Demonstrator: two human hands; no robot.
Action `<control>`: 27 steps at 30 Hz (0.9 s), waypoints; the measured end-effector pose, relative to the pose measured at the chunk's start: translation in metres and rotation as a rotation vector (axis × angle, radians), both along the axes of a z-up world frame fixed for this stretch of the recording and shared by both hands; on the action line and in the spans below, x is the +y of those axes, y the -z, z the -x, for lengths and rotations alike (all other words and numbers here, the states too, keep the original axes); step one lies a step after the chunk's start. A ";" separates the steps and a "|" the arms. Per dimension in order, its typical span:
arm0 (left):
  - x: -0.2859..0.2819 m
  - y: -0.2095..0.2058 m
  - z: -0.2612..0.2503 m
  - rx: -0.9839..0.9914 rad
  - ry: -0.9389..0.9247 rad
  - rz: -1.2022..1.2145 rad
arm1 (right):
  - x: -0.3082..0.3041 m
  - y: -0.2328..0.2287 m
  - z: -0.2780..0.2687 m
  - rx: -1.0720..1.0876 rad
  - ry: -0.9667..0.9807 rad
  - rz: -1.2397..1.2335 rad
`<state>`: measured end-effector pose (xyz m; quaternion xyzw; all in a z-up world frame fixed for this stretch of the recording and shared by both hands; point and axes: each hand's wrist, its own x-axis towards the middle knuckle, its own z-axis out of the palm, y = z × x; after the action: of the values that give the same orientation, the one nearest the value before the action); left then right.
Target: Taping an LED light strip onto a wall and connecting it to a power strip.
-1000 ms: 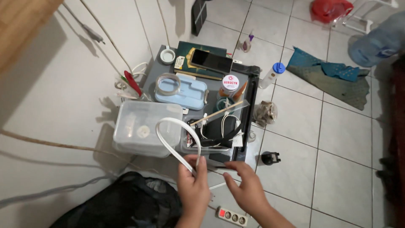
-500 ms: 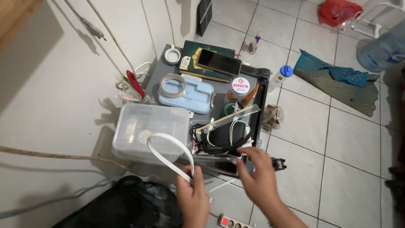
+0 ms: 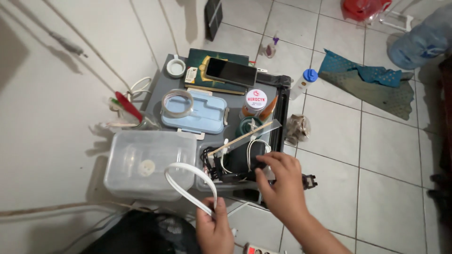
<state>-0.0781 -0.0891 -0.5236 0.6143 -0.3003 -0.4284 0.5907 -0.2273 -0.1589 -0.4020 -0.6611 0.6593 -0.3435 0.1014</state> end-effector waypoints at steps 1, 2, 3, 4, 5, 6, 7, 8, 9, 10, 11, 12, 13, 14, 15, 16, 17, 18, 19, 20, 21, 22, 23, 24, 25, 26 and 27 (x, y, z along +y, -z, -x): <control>0.000 0.005 0.002 -0.002 0.007 0.002 | 0.000 0.002 0.002 -0.002 0.007 0.002; 0.001 0.010 0.003 0.010 0.010 -0.010 | 0.000 0.003 0.003 -0.013 0.020 -0.002; 0.002 0.015 0.004 0.022 0.011 -0.025 | 0.001 0.005 0.003 -0.025 0.030 -0.009; 0.002 0.017 0.005 0.019 0.017 -0.025 | 0.002 0.007 0.005 -0.027 0.035 -0.009; 0.003 0.018 0.006 0.024 0.019 -0.033 | 0.004 0.008 0.008 -0.029 0.059 -0.029; 0.003 0.020 0.007 0.029 0.021 -0.040 | 0.006 0.009 0.009 -0.032 0.083 -0.049; 0.003 0.015 0.010 0.029 0.023 -0.043 | 0.008 0.012 0.012 -0.031 0.084 -0.052; 0.003 0.011 0.012 0.007 0.024 -0.061 | 0.010 0.014 0.015 -0.031 0.098 -0.057; 0.001 0.006 0.014 -0.014 0.025 -0.077 | 0.012 0.016 0.017 -0.030 0.111 -0.060; -0.002 0.000 0.019 -0.013 0.026 -0.078 | 0.013 0.017 0.019 -0.028 0.111 -0.061; -0.005 -0.005 0.023 -0.010 0.045 -0.095 | 0.015 0.019 0.020 -0.025 0.107 -0.048; -0.008 -0.011 0.028 -0.007 0.065 -0.113 | 0.017 0.021 0.021 -0.021 0.102 -0.035; -0.008 -0.015 0.031 -0.009 0.057 -0.118 | 0.020 0.023 0.022 -0.023 0.095 -0.040; -0.007 -0.020 0.034 -0.033 0.126 -0.103 | 0.023 0.024 0.022 -0.046 0.106 -0.047; -0.008 -0.025 0.036 -0.059 0.190 -0.086 | 0.025 0.026 0.021 -0.072 0.112 -0.053; -0.006 -0.025 0.037 -0.064 0.178 -0.090 | 0.028 0.029 0.024 -0.077 0.100 -0.056; -0.004 -0.026 0.039 -0.088 0.233 -0.054 | 0.031 0.033 0.026 -0.096 0.110 -0.074; -0.003 -0.026 0.040 -0.112 0.289 -0.020 | 0.034 0.036 0.028 -0.115 0.120 -0.091; -0.001 -0.023 0.038 -0.115 0.285 -0.021 | 0.036 0.038 0.028 -0.118 0.116 -0.092; 0.001 -0.019 0.036 -0.119 0.289 0.016 | 0.038 0.039 0.028 -0.130 0.133 -0.125; 0.005 -0.016 0.034 -0.122 0.293 0.050 | 0.041 0.041 0.029 -0.140 0.150 -0.160; 0.009 -0.010 0.032 -0.123 0.290 0.047 | 0.043 0.042 0.028 -0.142 0.147 -0.163; 0.014 -0.005 0.031 -0.137 0.268 0.044 | 0.045 0.043 0.028 -0.145 0.154 -0.187; 0.019 0.001 0.030 -0.151 0.245 0.040 | 0.047 0.044 0.028 -0.149 0.161 -0.211; 0.024 0.007 0.028 -0.149 0.245 0.035 | 0.050 0.046 0.027 -0.148 0.161 -0.217; 0.030 0.014 0.027 -0.133 0.205 0.019 | 0.052 0.047 0.027 -0.115 0.129 -0.176; 0.034 0.020 0.026 -0.118 0.166 0.006 | 0.054 0.048 0.027 -0.084 0.098 -0.133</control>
<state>-0.1039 -0.0548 -0.5439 0.6098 -0.3857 -0.4380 0.5362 -0.2543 -0.1049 -0.4500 -0.6050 0.7073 -0.3309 0.1555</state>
